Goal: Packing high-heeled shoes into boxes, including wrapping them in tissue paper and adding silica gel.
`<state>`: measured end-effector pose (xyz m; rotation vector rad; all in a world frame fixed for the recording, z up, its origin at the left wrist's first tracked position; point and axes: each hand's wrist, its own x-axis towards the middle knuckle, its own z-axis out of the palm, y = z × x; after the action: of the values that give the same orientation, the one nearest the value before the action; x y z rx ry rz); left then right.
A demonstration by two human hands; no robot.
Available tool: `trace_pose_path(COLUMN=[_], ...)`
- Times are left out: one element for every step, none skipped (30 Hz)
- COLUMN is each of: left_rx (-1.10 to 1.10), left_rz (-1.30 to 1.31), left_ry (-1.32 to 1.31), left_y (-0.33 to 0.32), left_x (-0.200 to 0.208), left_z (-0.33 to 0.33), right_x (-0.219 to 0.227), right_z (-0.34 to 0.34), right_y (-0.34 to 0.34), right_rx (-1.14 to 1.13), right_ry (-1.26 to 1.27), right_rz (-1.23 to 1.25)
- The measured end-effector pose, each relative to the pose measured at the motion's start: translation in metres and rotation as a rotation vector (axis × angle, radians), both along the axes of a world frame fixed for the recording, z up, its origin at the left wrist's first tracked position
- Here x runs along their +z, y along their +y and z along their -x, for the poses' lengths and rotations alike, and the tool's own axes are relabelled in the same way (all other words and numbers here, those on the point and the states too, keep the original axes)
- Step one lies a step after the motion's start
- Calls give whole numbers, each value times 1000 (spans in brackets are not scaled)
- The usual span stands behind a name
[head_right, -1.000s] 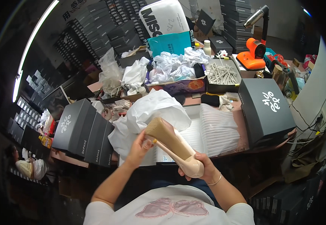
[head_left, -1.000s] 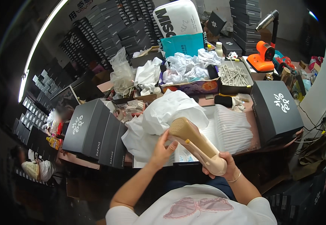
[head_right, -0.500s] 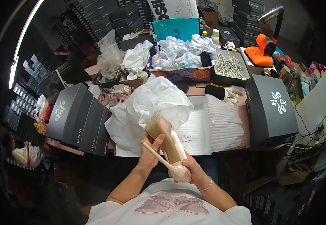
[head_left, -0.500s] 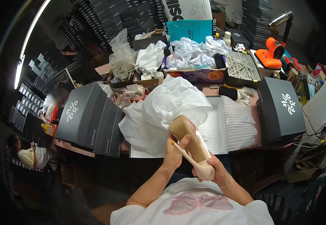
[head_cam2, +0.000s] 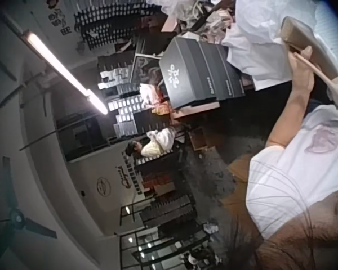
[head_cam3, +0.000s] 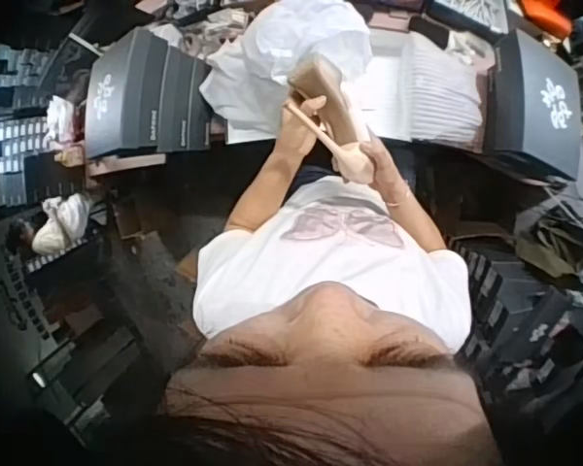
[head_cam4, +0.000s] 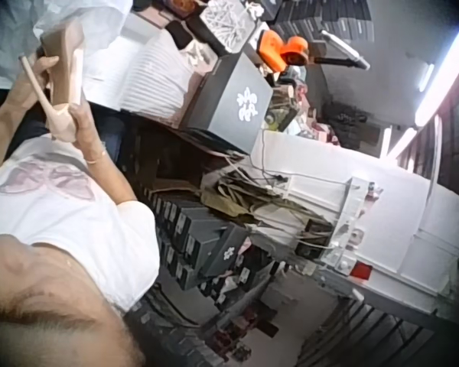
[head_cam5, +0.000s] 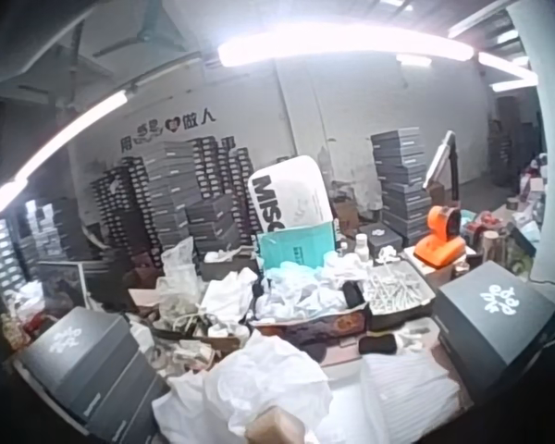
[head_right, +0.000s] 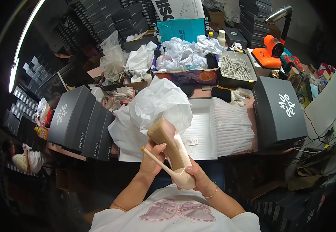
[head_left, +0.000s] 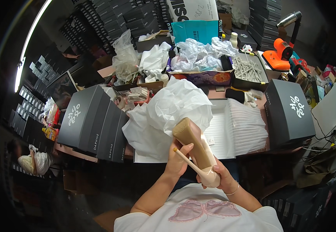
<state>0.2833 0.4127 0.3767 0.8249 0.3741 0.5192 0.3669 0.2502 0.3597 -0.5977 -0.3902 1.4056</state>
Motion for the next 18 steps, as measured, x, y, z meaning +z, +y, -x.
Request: trace_pose_path(left_rx=[3,7,28,49,71,90,78,67,55,49,46,42,57,66,76,74,74,76], left_rz=[-8,-17,27,71,114,120,101,80,60,56,51,46,54,64,74,86,98,109], left_ry=[-7,-17,-14,-10,-6,17,14,12,9,7,9,11,7,0,-7,-10,-11,-12], left_y=[-1,-2,-4,-6,-8,-9,-8,-8,-8,-7,-7,-7,-9,-12,-13,-13,-12,-11], left_x=[-1,-1,2,6,8,8,8,9,9,9,8,7,9,12,14,14,14,14], left_z=[0,-1,-2,-2,-3,-4,-4,-4,-4,-4,-3,-3,-3,-4,-6,-7,-7,-7], right_x=[0,0,-1,-3,-4,-4,-3,-2,0,1,2,2,1,0,-2,-4,-6,-5], right_z=[0,0,1,3,4,4,4,4,3,3,3,3,3,3,4,4,4,4], right_y=[0,0,-1,-1,-1,-1,-2,-1,-1,-1,-1,-1,-1,-2,-2,-3,-3,-2], right_rx=[-1,-2,-8,-14,-20,-21,-22,-23,-26,-30,-31,-30,-28,-31,-33,-34,-34,-45], right_ry=[3,3,-9,-21,-32,-31,-31,-30,-21,-13,-1,2,5,4,-13,-30,-46,-38], right_rz=[2,3,11,18,26,26,26,24,26,28,29,27,25,26,31,37,42,42])
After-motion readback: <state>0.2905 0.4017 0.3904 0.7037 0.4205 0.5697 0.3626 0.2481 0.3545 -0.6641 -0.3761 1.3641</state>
